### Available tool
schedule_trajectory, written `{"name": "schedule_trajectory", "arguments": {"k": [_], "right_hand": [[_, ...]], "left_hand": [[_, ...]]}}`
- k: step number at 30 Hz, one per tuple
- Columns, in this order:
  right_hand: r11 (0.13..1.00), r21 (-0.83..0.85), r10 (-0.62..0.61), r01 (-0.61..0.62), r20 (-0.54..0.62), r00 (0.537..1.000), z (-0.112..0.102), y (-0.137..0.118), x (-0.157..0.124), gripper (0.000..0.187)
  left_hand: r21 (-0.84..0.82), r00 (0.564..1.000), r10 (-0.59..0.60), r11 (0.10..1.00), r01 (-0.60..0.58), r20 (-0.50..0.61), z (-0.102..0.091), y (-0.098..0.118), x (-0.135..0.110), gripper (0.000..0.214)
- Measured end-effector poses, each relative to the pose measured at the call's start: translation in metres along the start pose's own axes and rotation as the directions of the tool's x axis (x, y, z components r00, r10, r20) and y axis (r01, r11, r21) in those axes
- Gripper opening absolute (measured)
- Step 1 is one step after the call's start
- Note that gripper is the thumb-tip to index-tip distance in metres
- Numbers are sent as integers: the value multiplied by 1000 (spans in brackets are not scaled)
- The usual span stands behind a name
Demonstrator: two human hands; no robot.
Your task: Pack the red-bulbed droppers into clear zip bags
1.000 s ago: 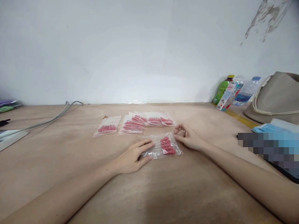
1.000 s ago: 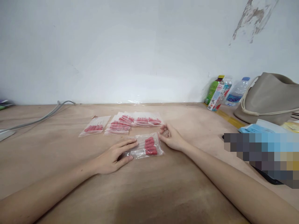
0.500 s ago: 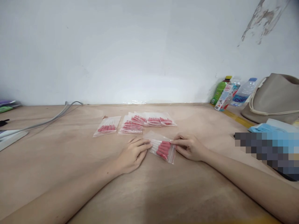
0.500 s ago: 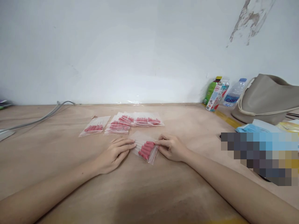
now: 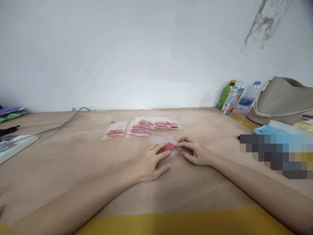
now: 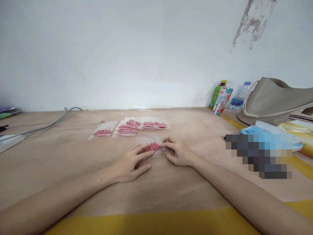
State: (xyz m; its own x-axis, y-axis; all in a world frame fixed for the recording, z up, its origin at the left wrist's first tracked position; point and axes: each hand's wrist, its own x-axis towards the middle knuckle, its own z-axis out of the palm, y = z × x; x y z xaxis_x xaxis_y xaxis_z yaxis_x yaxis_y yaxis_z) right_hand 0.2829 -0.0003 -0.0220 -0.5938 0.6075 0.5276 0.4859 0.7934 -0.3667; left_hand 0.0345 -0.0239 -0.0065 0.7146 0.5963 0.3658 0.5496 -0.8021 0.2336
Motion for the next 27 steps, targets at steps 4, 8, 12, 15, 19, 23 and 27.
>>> {"name": "schedule_trajectory", "arguments": {"k": [4,8,12,15,19,23,27], "right_hand": [[999,21,-26,27,-6,1000,3,-5,0,38],[998,27,-57,58,-27,998,5,-8,1,39],[997,23,-72,73,-38,997,4,-7,1,37],[998,6,-66,67,-64,996,5,-5,0,30],[998,-7,-67,67,-104,992,11,-1,1,22],[996,-87,-44,29,-176,983,18,1,3,20],[960,-280,-67,25,-140,988,19,1,4,23]], "left_hand": [[-33,999,-14,999,14,30,-2,-9,-3,42],[-75,999,25,997,-21,45,-7,-23,-3,45],[-31,993,69,997,-72,-91,-6,-32,-2,39],[-15,981,114,993,-118,-159,-5,-37,-3,30],[2,967,152,988,-154,-203,-5,-38,-3,24],[122,949,193,978,-167,-250,-2,-40,-1,24],[215,937,236,959,-183,-257,5,-49,-1,21]]}}
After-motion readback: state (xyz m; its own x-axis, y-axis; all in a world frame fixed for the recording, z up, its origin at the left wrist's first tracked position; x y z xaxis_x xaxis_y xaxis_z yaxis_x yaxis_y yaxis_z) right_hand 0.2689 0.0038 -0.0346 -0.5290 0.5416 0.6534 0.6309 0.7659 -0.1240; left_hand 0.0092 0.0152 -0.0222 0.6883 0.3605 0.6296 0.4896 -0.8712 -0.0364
